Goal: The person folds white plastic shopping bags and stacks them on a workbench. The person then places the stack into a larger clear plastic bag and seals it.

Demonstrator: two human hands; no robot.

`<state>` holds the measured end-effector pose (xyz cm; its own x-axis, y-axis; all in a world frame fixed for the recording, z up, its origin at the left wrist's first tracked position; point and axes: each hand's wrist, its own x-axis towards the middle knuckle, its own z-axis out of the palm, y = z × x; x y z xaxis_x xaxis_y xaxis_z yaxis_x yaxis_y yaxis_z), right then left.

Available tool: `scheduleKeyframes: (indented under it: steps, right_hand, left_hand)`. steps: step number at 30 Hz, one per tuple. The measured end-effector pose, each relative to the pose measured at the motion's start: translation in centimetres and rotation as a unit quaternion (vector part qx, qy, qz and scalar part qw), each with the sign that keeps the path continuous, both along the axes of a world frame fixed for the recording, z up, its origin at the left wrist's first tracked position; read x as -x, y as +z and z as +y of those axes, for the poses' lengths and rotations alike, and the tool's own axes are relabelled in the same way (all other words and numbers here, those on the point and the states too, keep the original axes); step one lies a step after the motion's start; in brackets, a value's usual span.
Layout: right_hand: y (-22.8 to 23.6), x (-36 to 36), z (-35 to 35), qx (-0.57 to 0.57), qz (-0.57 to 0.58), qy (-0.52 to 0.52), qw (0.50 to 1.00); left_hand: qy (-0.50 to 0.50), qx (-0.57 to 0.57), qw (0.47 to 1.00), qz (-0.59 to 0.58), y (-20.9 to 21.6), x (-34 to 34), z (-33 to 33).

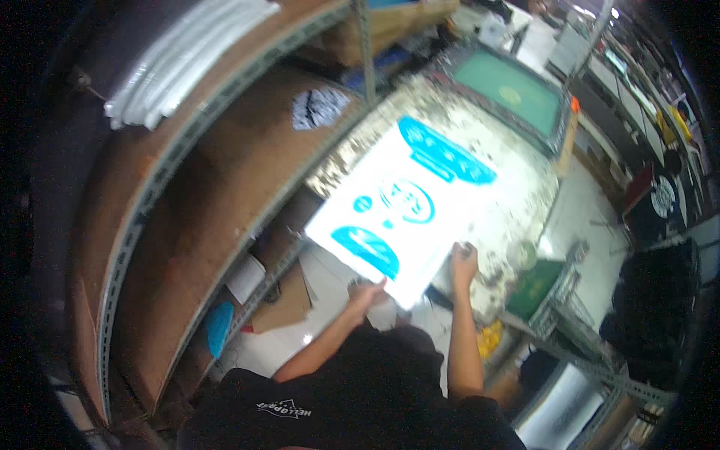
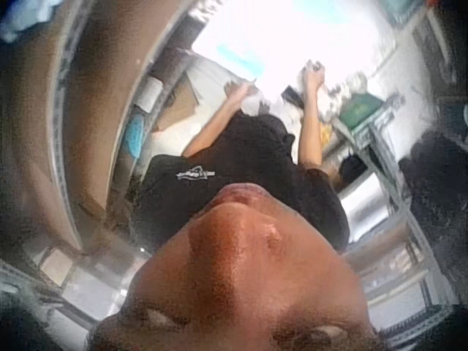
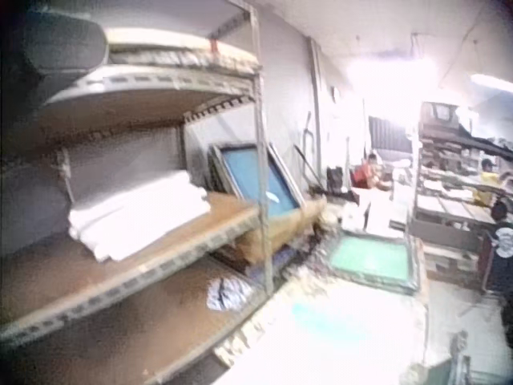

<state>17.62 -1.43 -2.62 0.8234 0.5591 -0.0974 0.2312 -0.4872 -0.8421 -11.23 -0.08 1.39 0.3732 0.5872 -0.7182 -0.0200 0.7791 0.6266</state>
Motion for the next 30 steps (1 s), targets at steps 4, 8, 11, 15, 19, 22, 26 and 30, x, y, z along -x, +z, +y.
scheduleKeyframes:
  steps: [4, 8, 11, 15, 19, 22, 26, 30]
  right_hand:
    - [-1.9, -3.6, 6.6, 0.014, 0.159, -0.107, 0.981]
    - [-0.5, -3.6, 10.0, -0.042, 0.29, -0.1, 0.951]
    - [-1.4, -4.7, 10.2, -0.105, 0.278, -0.029, 0.954]
    - [5.9, -2.2, 12.8, -0.1, 0.243, -0.002, 0.965]
    - [16.1, -3.6, 16.6, -0.037, 0.014, 0.064, 0.997]
    - [28.2, -0.5, 18.1, -0.007, -0.232, 0.175, 0.957]
    - [36.8, 6.7, 15.8, -0.015, -0.436, 0.222, 0.872]
    - [33.2, 11.7, 9.5, -0.126, -0.536, 0.309, 0.776]
  left_hand:
    - [-0.228, -0.133, 0.95, 0.167, 1.1, 2.6, 2.6]
    - [-0.345, -0.272, 0.861, 0.257, -7.8, 10.0, 6.7]
    - [-0.182, -0.322, 0.9, 0.231, 1.4, 11.1, 11.4]
    - [-0.076, -0.334, 0.926, 0.158, 2.1, 13.5, 14.8]
    - [-0.073, -0.235, 0.969, 0.035, 6.7, 12.4, 16.6]
    - [-0.009, -0.174, 0.979, -0.105, 9.7, 11.8, 16.7]
    - [0.101, -0.062, 0.939, -0.323, 8.9, 9.8, 17.9]
    - [0.068, 0.024, 0.844, -0.531, 10.3, 8.5, 19.5]
